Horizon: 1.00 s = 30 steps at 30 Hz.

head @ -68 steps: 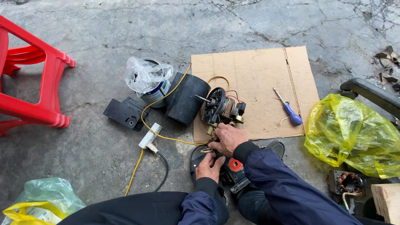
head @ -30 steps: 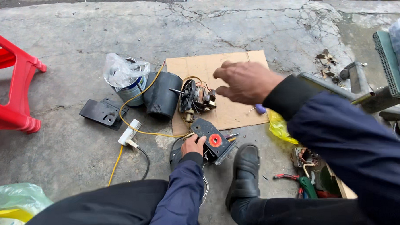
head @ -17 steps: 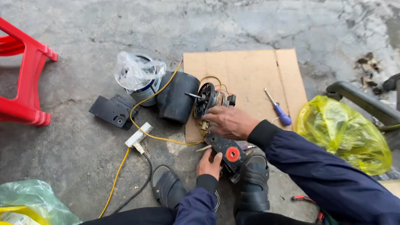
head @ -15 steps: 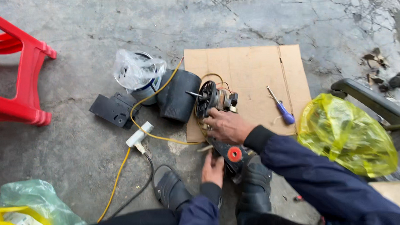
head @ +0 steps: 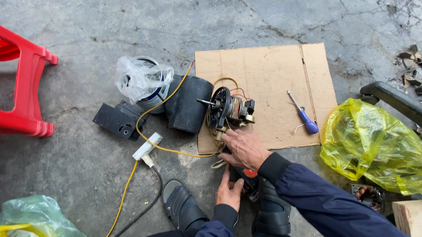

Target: The person sits on the ground and works on a disassembled electrical motor, using a screwdriver to adjust components on a black plastic part. They then move to a nearby table to select a small metal piece from a container of parts before returning to the motor to continue the repair.

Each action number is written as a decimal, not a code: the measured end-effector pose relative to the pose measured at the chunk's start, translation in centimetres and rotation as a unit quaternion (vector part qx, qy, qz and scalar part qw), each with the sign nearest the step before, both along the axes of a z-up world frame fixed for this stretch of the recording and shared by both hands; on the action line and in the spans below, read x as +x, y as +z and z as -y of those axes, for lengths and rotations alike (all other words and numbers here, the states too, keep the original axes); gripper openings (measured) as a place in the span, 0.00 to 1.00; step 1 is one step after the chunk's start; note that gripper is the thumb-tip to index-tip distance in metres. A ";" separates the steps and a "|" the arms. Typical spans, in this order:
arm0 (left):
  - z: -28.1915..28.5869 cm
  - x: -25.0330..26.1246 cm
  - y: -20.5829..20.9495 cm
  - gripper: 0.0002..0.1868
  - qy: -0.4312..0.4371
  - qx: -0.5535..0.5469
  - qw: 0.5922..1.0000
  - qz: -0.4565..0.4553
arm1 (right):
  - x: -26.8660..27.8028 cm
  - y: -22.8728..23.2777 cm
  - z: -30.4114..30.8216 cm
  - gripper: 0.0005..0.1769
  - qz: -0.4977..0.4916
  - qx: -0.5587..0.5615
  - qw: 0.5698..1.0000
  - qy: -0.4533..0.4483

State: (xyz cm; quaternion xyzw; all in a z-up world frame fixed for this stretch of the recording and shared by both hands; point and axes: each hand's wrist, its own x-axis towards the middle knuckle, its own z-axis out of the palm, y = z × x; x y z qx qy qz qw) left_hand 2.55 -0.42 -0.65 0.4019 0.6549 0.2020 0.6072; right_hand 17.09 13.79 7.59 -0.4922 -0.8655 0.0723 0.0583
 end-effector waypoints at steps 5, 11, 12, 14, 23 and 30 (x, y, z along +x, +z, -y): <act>-1.3 -0.3 -0.6 0.43 -0.079 0.046 0.994 -0.061 | 0.1 -0.7 -0.8 0.24 -0.043 -0.062 0.995 -0.058; -1.6 -0.6 -2.2 0.44 -0.087 0.033 0.992 -0.083 | -0.5 -0.9 0.9 0.18 -0.028 0.000 0.996 -0.084; -2.6 -0.9 -1.7 0.46 -0.092 0.005 0.993 -0.080 | -0.6 -0.8 0.7 0.18 -0.032 0.007 0.997 -0.075; -3.2 -0.7 -2.2 0.44 -0.099 0.010 0.991 -0.090 | -0.1 0.4 1.3 0.20 -0.020 -0.026 0.997 -0.070; -2.9 1.1 -5.2 0.43 -0.093 0.008 0.986 -0.140 | 1.4 0.5 3.7 0.47 -0.015 -0.096 0.994 -0.046; -2.9 1.9 -4.9 0.40 -0.095 -0.043 0.981 -0.163 | 2.4 -0.3 3.5 0.43 -0.028 -0.137 0.989 -0.043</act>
